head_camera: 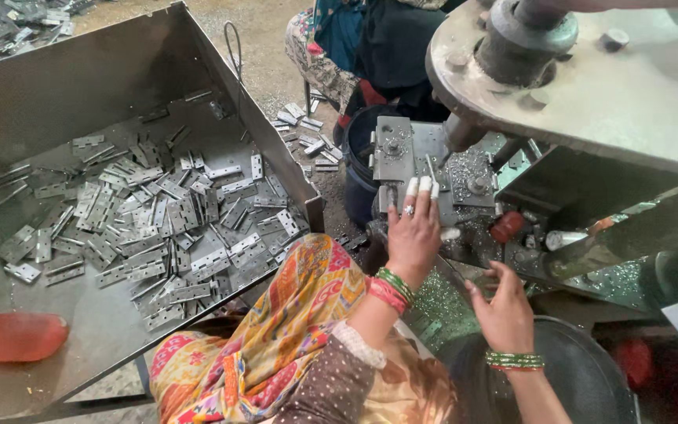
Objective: The person repeatedly picks small metal pieces from a bin, places them into a press machine, and operates the lever to process them. The processed pieces are returned to the bin. The person continues this cycle throughout the clip.
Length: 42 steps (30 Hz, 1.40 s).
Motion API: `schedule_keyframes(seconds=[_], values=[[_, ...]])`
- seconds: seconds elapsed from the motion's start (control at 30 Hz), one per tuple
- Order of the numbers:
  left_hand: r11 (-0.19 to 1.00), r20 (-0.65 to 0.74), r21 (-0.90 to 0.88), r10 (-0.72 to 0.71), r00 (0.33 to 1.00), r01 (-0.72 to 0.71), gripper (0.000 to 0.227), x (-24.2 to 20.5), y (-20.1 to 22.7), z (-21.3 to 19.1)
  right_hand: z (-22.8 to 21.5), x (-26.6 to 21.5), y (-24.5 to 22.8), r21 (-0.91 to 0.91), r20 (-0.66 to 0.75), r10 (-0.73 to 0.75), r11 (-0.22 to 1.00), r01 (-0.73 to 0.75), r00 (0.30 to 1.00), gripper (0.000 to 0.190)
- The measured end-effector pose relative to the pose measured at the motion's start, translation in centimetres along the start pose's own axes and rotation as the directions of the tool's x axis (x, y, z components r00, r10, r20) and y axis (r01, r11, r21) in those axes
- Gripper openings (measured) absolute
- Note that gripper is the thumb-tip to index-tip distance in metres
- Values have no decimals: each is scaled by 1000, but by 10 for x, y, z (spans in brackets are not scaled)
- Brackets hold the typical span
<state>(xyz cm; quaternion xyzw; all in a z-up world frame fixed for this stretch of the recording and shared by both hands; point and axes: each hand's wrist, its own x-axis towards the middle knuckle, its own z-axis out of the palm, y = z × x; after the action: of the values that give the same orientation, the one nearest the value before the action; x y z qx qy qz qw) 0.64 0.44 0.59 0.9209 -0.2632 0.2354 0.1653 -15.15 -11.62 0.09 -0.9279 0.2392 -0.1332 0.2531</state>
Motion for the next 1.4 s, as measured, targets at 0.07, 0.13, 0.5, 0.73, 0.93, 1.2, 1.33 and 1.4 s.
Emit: schedule_keyframes(seconds=[0.07, 0.13, 0.5, 0.73, 0.93, 1.2, 1.33, 1.4], values=[[998, 38, -59, -17, 999, 19, 54, 20, -7, 4, -2, 2, 2, -13, -16, -29, 1000, 28, 999, 61], [990, 138, -134, -28, 990, 47, 70, 38, -15, 10, -3, 5, 2, -61, 20, -33, 998, 34, 999, 59], [991, 118, 89, 86, 989, -96, 43, -8, 7, 0, -7, 6, 12, 432, -340, 12, 890, 145, 940, 18], [952, -64, -249, 166, 984, -177, 25, -17, 0, -19, -9, 5, 8, 384, -345, -55, 902, 195, 937, 18], [870, -331, -475, -41, 943, -129, 30, 13, -9, -29, -8, 5, 3, 345, -330, -83, 917, 202, 940, 19], [993, -51, -117, -43, 998, 36, 38, 21, -26, -3, -10, 7, 1, 340, -299, -52, 927, 158, 953, 21], [997, -121, -42, -72, 990, 68, 63, 0, -25, -2, -10, 2, 3, 307, -306, -96, 932, 194, 947, 18], [999, -110, -47, 7, 994, -12, 58, -7, -15, -4, -12, 5, 1, 322, -303, -96, 926, 197, 948, 19]])
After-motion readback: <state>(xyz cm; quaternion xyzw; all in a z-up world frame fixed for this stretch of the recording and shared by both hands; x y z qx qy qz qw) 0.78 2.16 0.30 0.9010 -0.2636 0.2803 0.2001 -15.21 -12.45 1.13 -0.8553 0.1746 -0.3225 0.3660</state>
